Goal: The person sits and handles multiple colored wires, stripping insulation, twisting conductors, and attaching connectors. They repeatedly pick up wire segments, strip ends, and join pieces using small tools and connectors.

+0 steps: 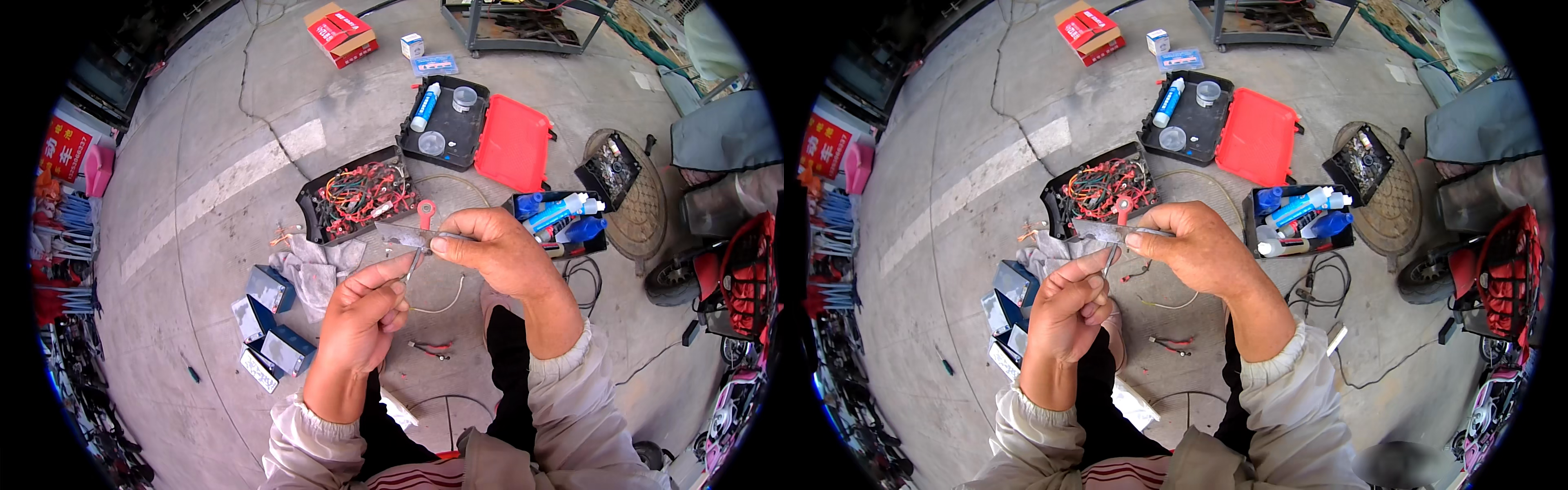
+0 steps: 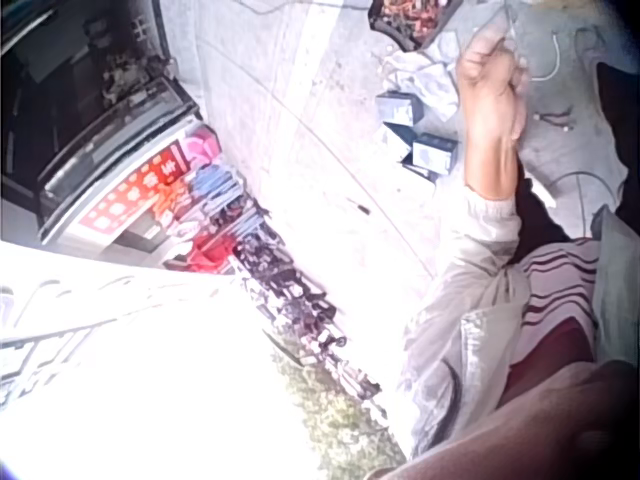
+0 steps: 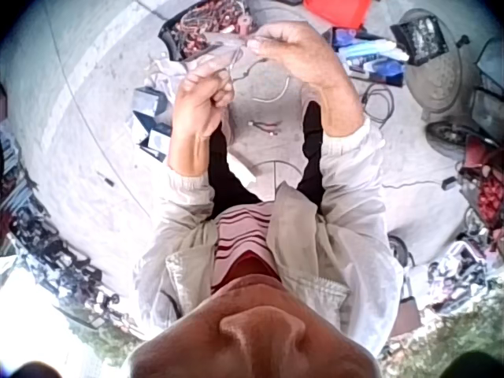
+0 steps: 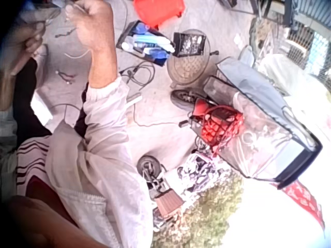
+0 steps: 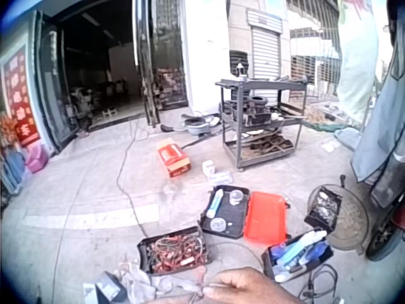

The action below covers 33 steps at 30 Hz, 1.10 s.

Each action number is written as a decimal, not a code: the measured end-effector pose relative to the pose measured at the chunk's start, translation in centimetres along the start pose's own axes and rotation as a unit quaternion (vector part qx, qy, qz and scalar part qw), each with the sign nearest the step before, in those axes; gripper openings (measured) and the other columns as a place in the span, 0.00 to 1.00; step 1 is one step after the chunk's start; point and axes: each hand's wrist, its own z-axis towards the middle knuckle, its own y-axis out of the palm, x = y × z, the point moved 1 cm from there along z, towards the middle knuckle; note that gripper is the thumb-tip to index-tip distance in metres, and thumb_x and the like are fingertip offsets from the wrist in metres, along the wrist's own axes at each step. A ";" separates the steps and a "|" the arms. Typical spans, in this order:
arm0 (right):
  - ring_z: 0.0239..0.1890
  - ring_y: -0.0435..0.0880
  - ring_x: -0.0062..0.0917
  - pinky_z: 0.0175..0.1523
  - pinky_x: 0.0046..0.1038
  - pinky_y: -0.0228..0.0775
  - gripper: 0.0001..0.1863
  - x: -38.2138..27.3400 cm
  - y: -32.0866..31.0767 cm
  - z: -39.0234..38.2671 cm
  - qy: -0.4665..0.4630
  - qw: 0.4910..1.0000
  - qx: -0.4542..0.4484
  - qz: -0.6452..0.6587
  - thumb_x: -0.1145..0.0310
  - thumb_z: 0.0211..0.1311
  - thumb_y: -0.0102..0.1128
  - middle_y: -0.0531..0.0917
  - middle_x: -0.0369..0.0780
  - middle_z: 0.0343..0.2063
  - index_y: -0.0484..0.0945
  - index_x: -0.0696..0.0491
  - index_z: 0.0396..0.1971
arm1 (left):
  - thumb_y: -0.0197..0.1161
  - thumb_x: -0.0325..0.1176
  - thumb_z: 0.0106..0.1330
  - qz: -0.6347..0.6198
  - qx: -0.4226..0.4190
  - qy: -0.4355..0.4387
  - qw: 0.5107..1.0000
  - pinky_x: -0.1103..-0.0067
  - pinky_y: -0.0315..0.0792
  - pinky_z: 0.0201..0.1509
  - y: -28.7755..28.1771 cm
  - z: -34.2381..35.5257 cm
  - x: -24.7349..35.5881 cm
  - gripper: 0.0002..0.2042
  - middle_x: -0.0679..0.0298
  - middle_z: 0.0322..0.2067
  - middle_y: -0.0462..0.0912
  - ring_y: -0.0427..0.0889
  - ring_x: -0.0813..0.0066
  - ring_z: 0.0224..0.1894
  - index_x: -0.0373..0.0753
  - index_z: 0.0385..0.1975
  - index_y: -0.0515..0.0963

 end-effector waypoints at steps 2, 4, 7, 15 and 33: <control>0.24 0.62 0.09 0.27 0.19 0.55 0.11 0.1 -0.1 0.1 -0.006 1.000 0.001 0.002 0.67 0.63 0.62 0.69 0.26 0.18 0.78 0.59 0.25 | 0.53 0.20 0.61 -0.003 0.000 -0.001 1.000 0.87 0.55 0.24 0.0 0.0 -0.1 0.17 0.74 0.19 0.66 0.58 0.86 0.19 0.30 0.50 0.77; 0.24 0.62 0.09 0.27 0.19 0.55 0.11 0.2 0.6 -0.2 -0.014 1.000 -0.006 0.015 0.67 0.63 0.61 0.69 0.26 0.18 0.78 0.59 0.26 | 0.53 0.20 0.61 -0.005 0.004 -0.002 1.000 0.87 0.56 0.24 -0.2 0.2 -0.1 0.16 0.73 0.19 0.66 0.59 0.85 0.20 0.31 0.49 0.77; 0.23 0.67 0.14 0.28 0.23 0.60 0.12 0.1 0.9 -0.1 0.012 0.999 -0.036 -0.011 0.65 0.61 0.62 0.73 0.32 0.18 0.80 0.60 0.28 | 0.53 0.19 0.63 -0.018 0.017 0.002 1.000 0.85 0.55 0.24 0.1 0.1 -0.3 0.13 0.72 0.22 0.70 0.60 0.85 0.20 0.33 0.45 0.79; 0.23 0.63 0.09 0.26 0.19 0.55 0.10 -0.2 0.9 -0.5 0.008 0.999 -0.047 -0.020 0.68 0.62 0.62 0.70 0.26 0.18 0.79 0.59 0.26 | 0.53 0.18 0.62 -0.007 -0.012 0.003 1.000 0.85 0.55 0.24 -0.4 0.1 0.0 0.12 0.72 0.21 0.69 0.60 0.86 0.20 0.34 0.42 0.79; 0.24 0.72 0.15 0.30 0.24 0.65 0.13 0.4 -1.3 -0.2 0.009 1.000 -0.005 -0.028 0.64 0.58 0.65 0.78 0.34 0.19 0.82 0.60 0.32 | 0.52 0.18 0.59 -0.018 -0.027 -0.039 0.999 0.88 0.55 0.22 0.0 0.1 0.2 0.16 0.74 0.20 0.64 0.58 0.86 0.20 0.31 0.47 0.78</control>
